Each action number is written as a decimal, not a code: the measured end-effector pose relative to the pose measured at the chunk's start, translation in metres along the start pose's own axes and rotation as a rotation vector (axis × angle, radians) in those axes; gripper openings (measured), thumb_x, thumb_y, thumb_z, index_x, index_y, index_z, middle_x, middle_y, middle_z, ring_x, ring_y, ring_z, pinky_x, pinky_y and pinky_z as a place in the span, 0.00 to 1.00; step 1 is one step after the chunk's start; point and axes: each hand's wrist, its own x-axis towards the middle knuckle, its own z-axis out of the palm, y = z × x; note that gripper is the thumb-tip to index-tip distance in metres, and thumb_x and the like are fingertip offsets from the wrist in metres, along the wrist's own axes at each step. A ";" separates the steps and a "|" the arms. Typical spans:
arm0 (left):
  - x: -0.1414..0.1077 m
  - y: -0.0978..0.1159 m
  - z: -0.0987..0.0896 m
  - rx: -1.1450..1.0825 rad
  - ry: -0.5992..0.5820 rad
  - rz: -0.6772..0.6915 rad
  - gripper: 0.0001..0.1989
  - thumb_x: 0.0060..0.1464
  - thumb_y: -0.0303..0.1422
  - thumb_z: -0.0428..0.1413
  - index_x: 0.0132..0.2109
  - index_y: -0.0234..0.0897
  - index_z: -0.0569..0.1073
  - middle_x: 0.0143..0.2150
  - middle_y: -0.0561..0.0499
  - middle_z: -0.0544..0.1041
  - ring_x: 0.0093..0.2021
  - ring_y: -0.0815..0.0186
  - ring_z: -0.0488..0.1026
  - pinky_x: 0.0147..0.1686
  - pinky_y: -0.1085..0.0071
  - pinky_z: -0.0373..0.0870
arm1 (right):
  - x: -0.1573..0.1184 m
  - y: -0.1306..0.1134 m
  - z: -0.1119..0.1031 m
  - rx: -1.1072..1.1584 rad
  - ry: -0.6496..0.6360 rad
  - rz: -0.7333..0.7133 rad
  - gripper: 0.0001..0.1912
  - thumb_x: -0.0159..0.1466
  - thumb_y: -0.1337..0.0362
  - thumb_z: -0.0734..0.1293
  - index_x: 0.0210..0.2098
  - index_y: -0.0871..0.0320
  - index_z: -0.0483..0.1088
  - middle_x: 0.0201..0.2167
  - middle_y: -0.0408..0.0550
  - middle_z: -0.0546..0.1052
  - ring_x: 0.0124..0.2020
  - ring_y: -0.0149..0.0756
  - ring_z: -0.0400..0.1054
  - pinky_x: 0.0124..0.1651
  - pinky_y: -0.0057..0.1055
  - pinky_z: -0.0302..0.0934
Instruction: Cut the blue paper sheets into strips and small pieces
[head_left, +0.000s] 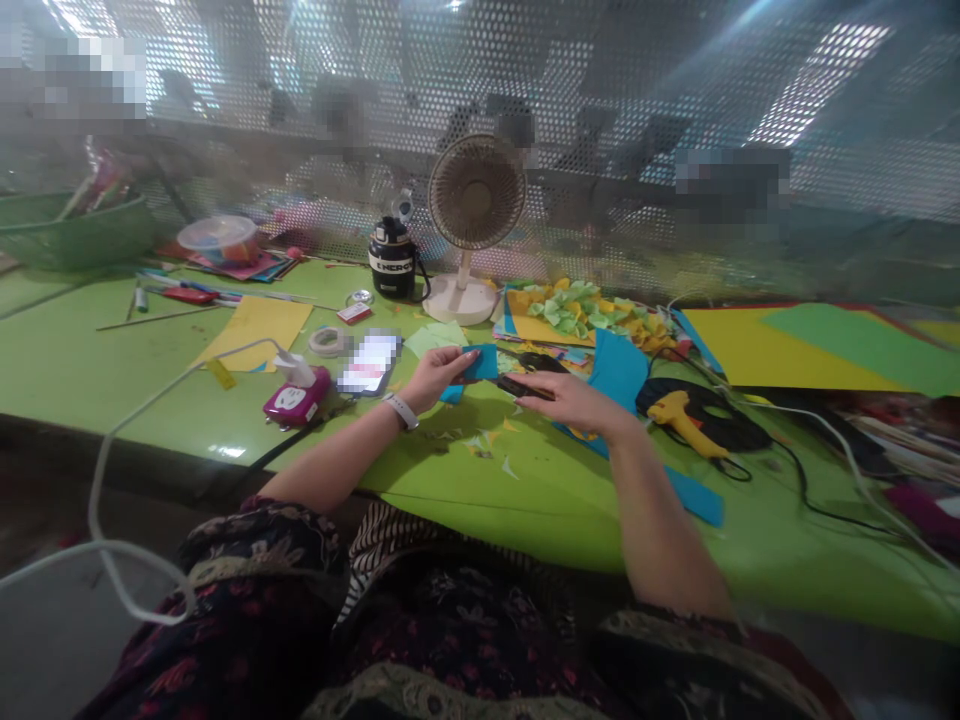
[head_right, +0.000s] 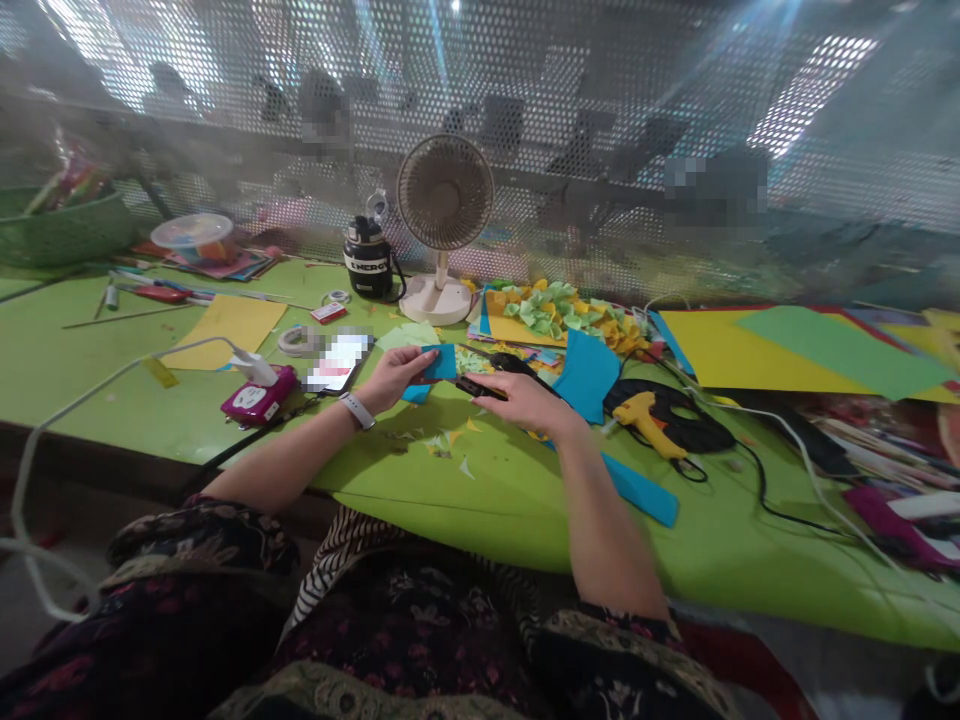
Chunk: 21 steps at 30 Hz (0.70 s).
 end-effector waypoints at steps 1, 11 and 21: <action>0.000 -0.001 0.000 0.000 0.002 0.003 0.31 0.36 0.53 0.74 0.25 0.35 0.65 0.23 0.58 0.67 0.26 0.75 0.68 0.35 0.73 0.77 | 0.001 0.001 0.001 0.005 -0.005 -0.009 0.28 0.68 0.51 0.64 0.66 0.48 0.70 0.64 0.47 0.74 0.64 0.51 0.69 0.65 0.47 0.63; 0.000 -0.001 0.001 0.031 0.012 0.027 0.31 0.37 0.55 0.73 0.24 0.35 0.65 0.21 0.60 0.64 0.23 0.77 0.63 0.30 0.76 0.73 | 0.006 0.000 0.010 0.058 -0.008 -0.005 0.27 0.66 0.52 0.67 0.64 0.46 0.72 0.63 0.44 0.74 0.64 0.51 0.69 0.67 0.46 0.62; 0.010 0.024 -0.020 0.244 0.063 -0.090 0.25 0.47 0.47 0.71 0.27 0.35 0.68 0.23 0.57 0.70 0.25 0.73 0.73 0.32 0.73 0.76 | 0.008 -0.008 0.009 -0.001 -0.267 0.050 0.27 0.67 0.53 0.66 0.62 0.54 0.74 0.60 0.52 0.78 0.57 0.50 0.73 0.57 0.39 0.67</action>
